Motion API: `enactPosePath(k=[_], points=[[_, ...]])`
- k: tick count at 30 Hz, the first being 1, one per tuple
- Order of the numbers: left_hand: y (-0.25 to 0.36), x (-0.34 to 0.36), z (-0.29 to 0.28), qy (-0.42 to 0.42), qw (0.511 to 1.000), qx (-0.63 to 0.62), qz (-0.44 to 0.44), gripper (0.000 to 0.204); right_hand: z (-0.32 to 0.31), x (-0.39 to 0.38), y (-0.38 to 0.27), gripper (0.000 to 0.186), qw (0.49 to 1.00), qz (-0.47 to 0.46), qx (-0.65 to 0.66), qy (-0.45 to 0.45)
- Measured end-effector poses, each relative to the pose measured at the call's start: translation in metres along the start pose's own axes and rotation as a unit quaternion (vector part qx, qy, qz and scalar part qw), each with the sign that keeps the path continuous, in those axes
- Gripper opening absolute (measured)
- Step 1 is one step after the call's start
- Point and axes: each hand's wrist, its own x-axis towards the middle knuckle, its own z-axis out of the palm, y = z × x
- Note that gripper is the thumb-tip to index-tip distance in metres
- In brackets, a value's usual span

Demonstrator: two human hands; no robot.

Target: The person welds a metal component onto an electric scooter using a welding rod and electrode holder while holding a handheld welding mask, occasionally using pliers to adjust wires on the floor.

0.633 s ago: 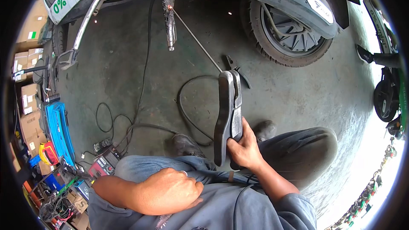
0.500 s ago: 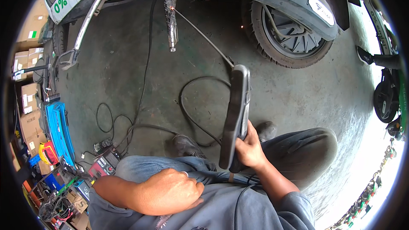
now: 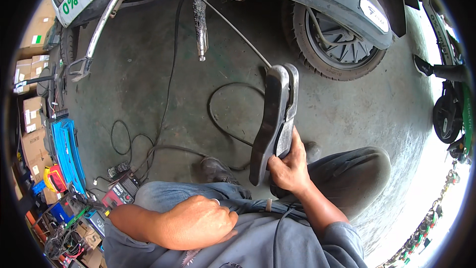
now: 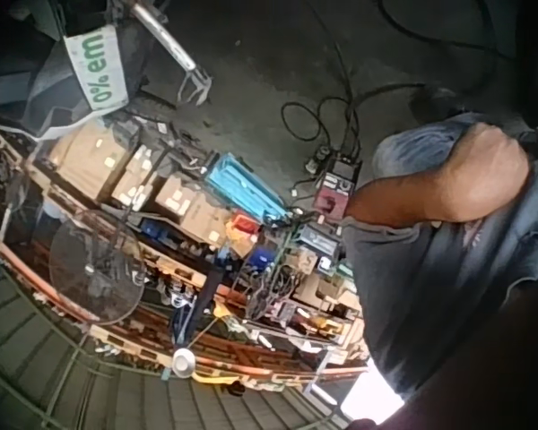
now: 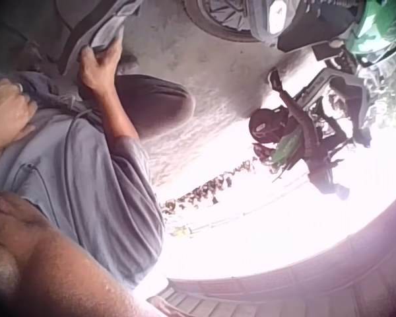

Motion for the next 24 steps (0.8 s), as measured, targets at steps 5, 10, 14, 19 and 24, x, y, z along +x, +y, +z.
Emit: enactPosePath(k=[5, 10, 14, 19, 24], points=[[0.001, 0.0, 0.002, 0.004, 1.0, -0.001, -0.004, 0.025, 0.007, 0.0, -0.007, 0.063, 0.995, 0.073, 0.074, 0.013], [0.004, -0.003, 0.001, 0.025, 1.0, 0.009, -0.002, 0.024, 0.01, 0.003, -0.007, 0.062, 0.995, 0.078, 0.053, 0.013], [0.002, -0.003, 0.005, 0.035, 0.999, 0.003, 0.0, 0.024, 0.007, -0.013, 0.021, 0.059, 0.998, 0.067, 0.006, 0.022], [0.001, -0.004, 0.005, 0.024, 1.0, -0.005, -0.005, 0.024, 0.017, -0.017, 0.012, 0.048, 0.998, 0.052, 0.042, 0.003], [0.002, -0.003, 0.006, 0.019, 1.0, -0.014, -0.008, 0.028, 0.006, -0.01, 0.002, 0.027, 0.837, 0.219, 0.491, -0.105]])
